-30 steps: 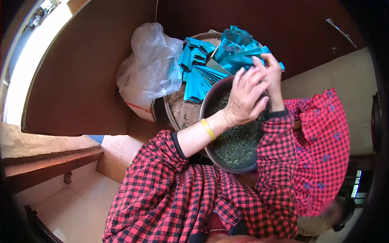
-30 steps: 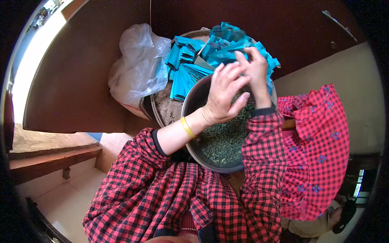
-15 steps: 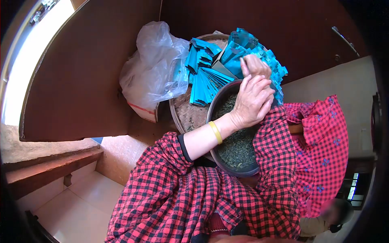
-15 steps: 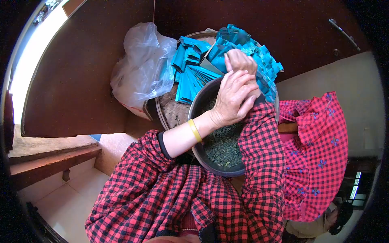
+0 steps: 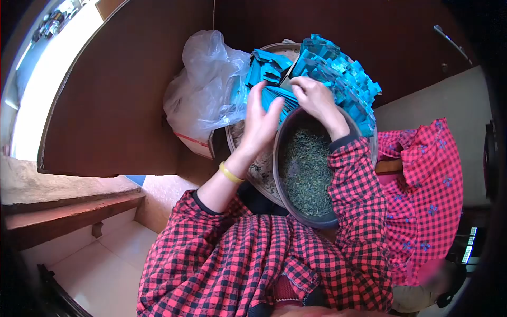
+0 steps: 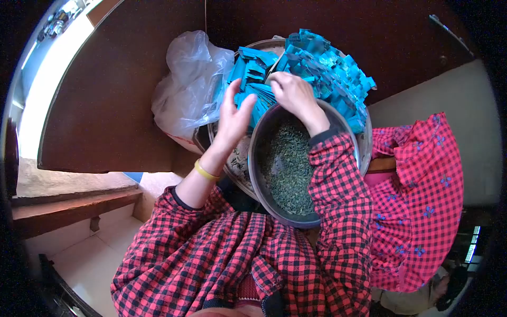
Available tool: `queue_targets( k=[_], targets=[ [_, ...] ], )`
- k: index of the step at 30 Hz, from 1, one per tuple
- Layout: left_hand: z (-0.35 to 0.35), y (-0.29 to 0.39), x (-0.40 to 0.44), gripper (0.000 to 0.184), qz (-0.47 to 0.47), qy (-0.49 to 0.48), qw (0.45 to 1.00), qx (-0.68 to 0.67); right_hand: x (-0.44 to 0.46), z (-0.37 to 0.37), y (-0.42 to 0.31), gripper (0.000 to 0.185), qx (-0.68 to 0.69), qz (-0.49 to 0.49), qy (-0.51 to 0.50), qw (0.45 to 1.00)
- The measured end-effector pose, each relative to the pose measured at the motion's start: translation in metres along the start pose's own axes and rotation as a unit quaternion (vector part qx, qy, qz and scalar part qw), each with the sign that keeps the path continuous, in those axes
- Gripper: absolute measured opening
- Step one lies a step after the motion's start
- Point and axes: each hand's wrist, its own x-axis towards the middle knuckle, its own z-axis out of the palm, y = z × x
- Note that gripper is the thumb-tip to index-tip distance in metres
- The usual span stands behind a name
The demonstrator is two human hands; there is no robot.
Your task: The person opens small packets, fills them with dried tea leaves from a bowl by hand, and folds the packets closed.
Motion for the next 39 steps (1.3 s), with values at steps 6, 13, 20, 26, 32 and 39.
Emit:
queue_targets(
  k=[6,13,20,26,32,39],
  targets=[
    [-0.011,-0.054,-0.023,0.064,-0.239,0.010,0.970,-0.049,0.045,0.044,0.036,0.049,-0.112,0.066,-0.219,0.967],
    [0.008,-0.072,0.010,0.056,-0.447,-0.083,0.846,-0.278,0.062,0.051,0.034,0.068,-0.099,0.136,-0.412,0.895],
    [0.041,-0.077,0.046,0.054,-0.517,-0.152,0.727,-0.425,0.056,0.073,0.078,0.051,0.118,0.060,-0.393,0.910],
    [0.028,-0.068,0.065,0.062,-0.392,-0.193,0.866,-0.244,0.050,0.042,0.042,0.039,0.122,0.053,-0.340,0.931],
    [0.018,-0.011,0.076,0.066,-0.345,-0.211,0.914,0.022,0.037,0.025,0.022,0.035,0.194,0.111,-0.258,0.940],
    [0.022,0.011,0.102,0.043,-0.085,-0.234,0.960,0.126,0.029,0.015,0.016,0.028,0.246,0.059,-0.015,0.967]
  ],
)
